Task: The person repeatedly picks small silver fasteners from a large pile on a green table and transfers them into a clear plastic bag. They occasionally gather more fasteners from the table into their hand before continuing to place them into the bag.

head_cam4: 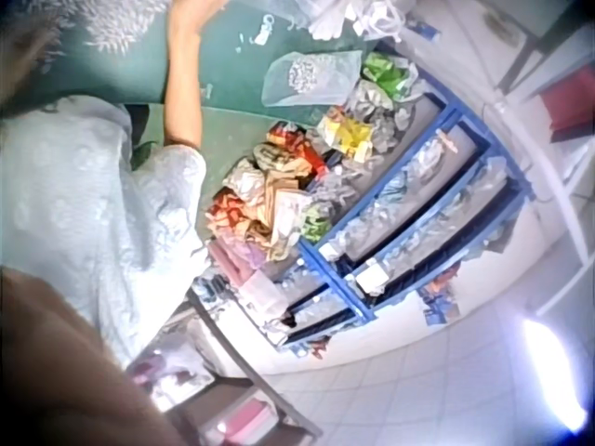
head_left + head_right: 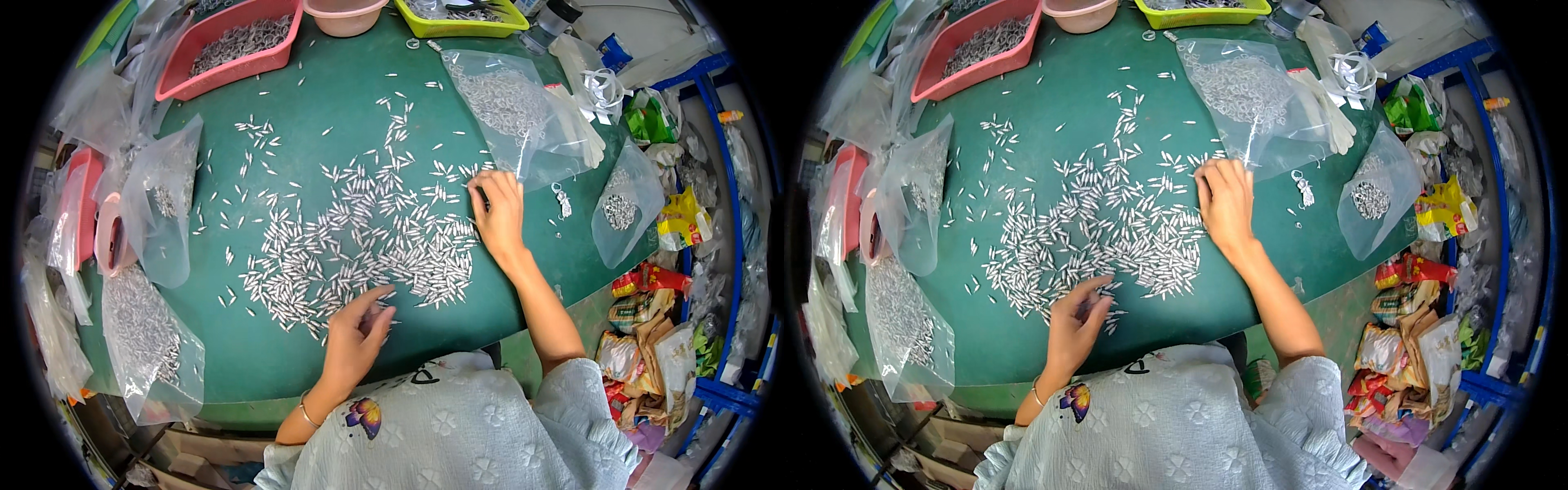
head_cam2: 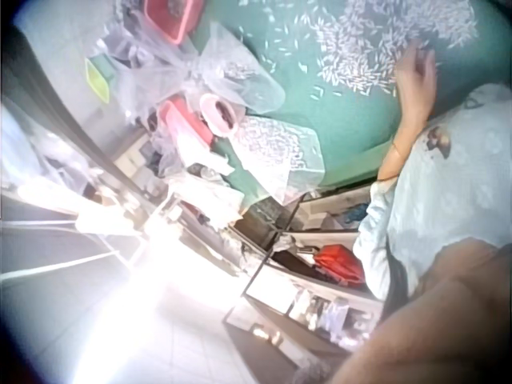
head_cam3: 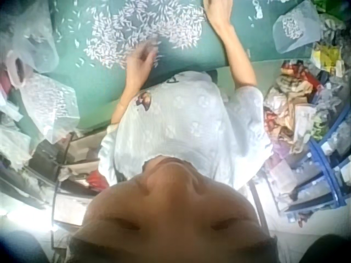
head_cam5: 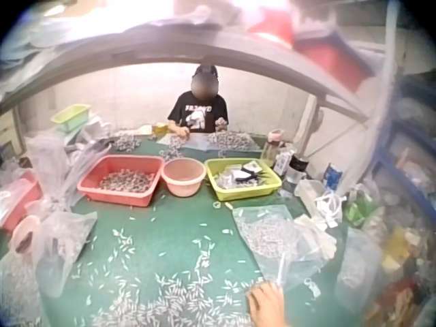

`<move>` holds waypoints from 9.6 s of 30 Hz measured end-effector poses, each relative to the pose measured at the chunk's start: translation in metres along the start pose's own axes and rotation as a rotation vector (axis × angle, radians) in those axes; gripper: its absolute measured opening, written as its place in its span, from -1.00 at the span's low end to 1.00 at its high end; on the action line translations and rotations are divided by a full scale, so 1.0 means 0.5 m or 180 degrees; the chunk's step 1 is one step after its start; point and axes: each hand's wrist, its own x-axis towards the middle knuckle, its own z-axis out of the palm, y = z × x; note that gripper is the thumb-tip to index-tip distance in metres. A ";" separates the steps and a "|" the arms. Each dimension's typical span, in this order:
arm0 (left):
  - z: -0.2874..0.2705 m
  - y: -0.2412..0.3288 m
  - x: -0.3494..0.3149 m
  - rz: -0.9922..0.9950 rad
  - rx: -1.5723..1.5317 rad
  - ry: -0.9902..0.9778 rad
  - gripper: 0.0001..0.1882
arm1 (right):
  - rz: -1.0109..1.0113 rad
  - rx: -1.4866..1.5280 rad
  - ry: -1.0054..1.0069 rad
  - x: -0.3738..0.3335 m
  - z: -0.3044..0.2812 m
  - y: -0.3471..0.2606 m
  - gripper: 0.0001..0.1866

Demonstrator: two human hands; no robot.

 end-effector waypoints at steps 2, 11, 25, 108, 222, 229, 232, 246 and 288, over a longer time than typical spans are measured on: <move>0.016 -0.023 0.013 -0.0489 -0.1100 -0.0241 -0.67 | -0.0011 0.0513 -0.0114 -0.012 -0.027 -0.040 -0.92; 0.071 -0.064 0.061 -0.1233 -0.3661 -0.0593 -0.70 | 0.0216 0.1437 -0.1349 -0.039 -0.060 -0.019 -0.75; 0.036 -0.068 0.048 -0.1145 -0.3512 -0.0053 -0.67 | 0.0065 -0.0842 -0.0118 -0.010 -0.090 0.165 -0.64; 0.184 0.022 0.108 -0.1650 -0.3384 -0.0770 -0.71 | 0.0753 0.1566 -0.0389 -0.009 -0.075 0.062 -0.87; -0.169 -0.098 -0.027 0.1023 0.1192 0.1912 -0.67 | 0.0626 0.0667 0.1322 0.012 -0.184 0.155 -0.82; -0.060 -0.127 -0.075 0.0923 0.2397 0.1295 -0.52 | -0.0396 0.1351 -0.1278 -0.123 -0.082 -0.049 -0.52; -0.036 -0.125 -0.082 0.0989 0.2457 0.1142 -0.54 | -0.0492 0.0771 -0.1344 -0.125 -0.054 -0.054 -0.44; 0.078 -0.230 -0.198 -0.0299 -0.1030 -0.1918 -0.66 | -0.0666 0.0723 -0.1274 -0.132 -0.026 -0.090 -0.40; 0.214 -0.266 -0.127 -0.1420 -0.4684 -0.2187 -0.19 | -0.0674 0.0892 -0.1203 -0.271 -0.085 -0.169 -0.56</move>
